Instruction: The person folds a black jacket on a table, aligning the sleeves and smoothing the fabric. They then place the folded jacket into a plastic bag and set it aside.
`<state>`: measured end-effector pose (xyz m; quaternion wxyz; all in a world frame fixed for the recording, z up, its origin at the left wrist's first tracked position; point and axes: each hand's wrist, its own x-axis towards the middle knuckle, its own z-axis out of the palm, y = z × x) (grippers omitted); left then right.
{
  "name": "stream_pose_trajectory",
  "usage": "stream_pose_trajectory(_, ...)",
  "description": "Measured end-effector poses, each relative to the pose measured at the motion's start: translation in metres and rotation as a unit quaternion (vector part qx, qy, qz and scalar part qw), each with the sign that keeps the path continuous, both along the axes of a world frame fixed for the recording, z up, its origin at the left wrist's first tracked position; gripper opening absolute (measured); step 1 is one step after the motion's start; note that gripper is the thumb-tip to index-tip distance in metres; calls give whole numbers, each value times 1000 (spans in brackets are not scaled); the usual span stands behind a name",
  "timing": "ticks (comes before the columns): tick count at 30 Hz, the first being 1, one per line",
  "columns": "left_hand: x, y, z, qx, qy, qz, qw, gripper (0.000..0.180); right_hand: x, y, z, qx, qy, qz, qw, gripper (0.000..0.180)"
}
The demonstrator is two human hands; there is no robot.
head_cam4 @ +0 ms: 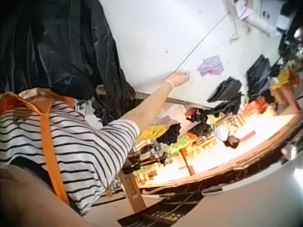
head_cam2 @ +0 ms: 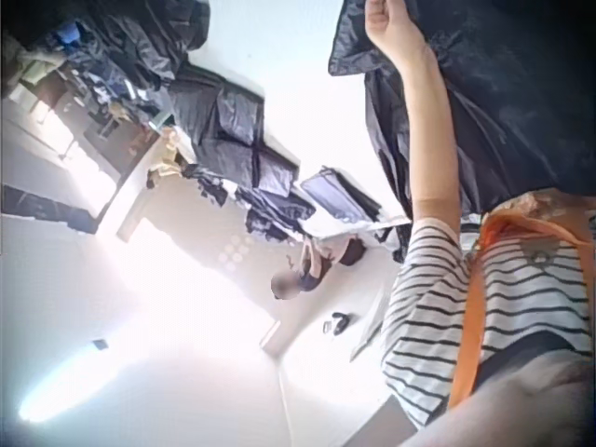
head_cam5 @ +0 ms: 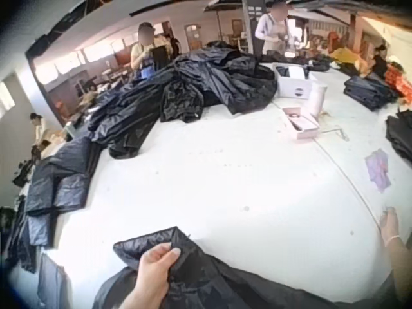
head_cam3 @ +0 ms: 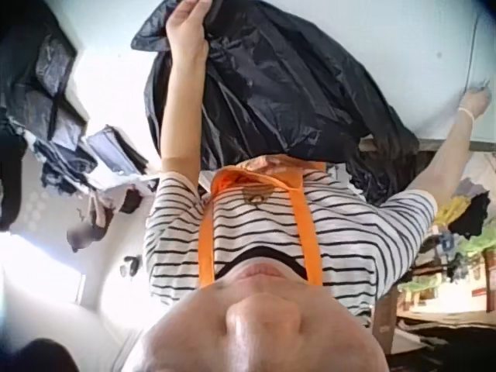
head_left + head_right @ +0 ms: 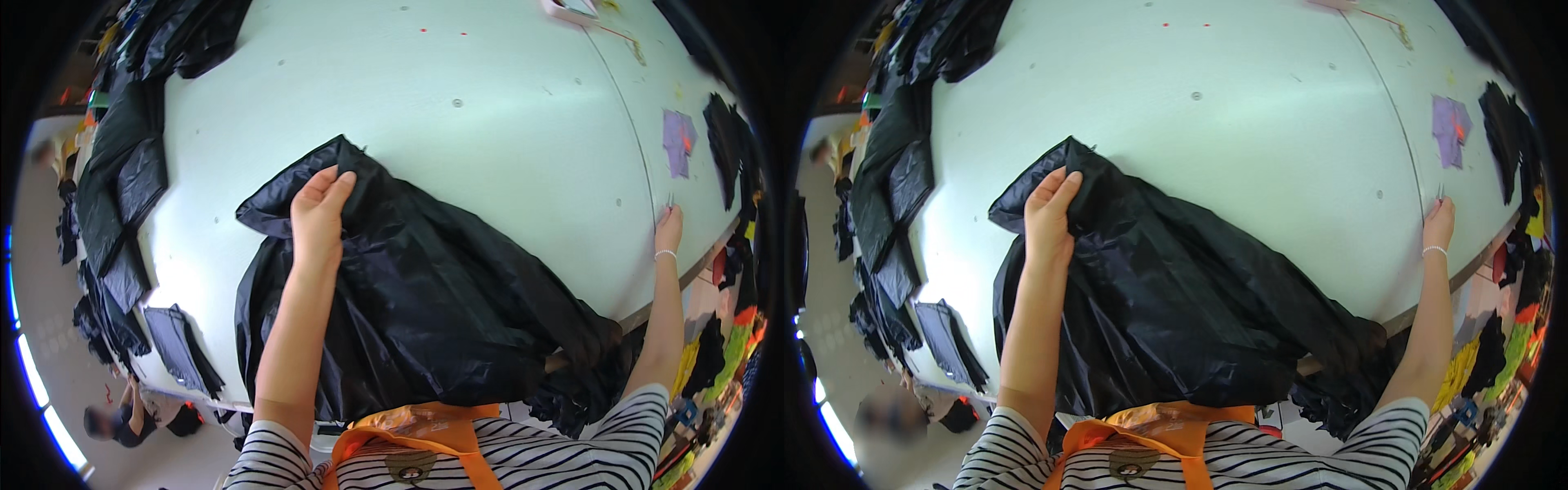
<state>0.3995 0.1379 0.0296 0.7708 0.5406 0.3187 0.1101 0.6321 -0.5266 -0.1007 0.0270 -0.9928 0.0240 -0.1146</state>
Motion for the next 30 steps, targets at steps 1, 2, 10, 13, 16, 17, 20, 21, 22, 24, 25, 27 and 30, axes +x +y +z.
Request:
stream_pose_trajectory(1, -3, -4, 7, 4, -4, 15, 1000, 19, -4, 48, 19, 99, 7, 12, 995, 23)
stream_pose_trajectory(2, -4, -8, 14, 3, -7, 18, 1000, 18, -16, 91, 46, 191, 11, 14, 981, 23)
stream_pose_trajectory(10, -15, -22, 34, 42, -14, 10, 999, 13, -154, 420, 149, 520, 233, 287, 770, 23)
stream_pose_trajectory(13, -17, -29, 33, 82, -17, 10, 996, 12, -176, 474, 157, 550, 216, 281, 756, 17)
stream_pose_trajectory(16, -15, -32, 31, 112, 1, 13, 994, 15, -188, 502, 148, 558, 178, 284, 759, 17)
stream_pose_trajectory(17, -14, -34, 35, 135, 4, 12, 991, 17, -190, 510, 147, 579, 152, 289, 747, 17)
stream_pose_trajectory(20, -13, -35, 43, 183, 6, 4, 983, 25, -190, 520, 151, 538, 122, 292, 782, 17)
stream_pose_trajectory(21, -13, -33, 43, 190, 1, -7, 982, 27, -189, 523, 148, 539, 116, 294, 781, 17)
stream_pose_trajectory(22, -13, -32, 43, 197, -4, -18, 980, 29, -189, 524, 149, 531, 117, 290, 787, 17)
stream_pose_trajectory(24, -14, -30, 43, 204, 7, -37, 978, 29, -189, 527, 152, 516, 118, 283, 800, 16)
stream_pose_trajectory(25, -14, -28, 43, 208, 13, -46, 977, 29, -188, 528, 153, 514, 120, 282, 801, 16)
stream_pose_trajectory(27, -15, -29, 38, 208, -12, -39, 977, 29, -188, 531, 156, 510, 124, 278, 804, 15)
stream_pose_trajectory(30, -16, -28, 37, 205, -24, -37, 978, 29, -188, 535, 160, 496, 125, 274, 815, 14)
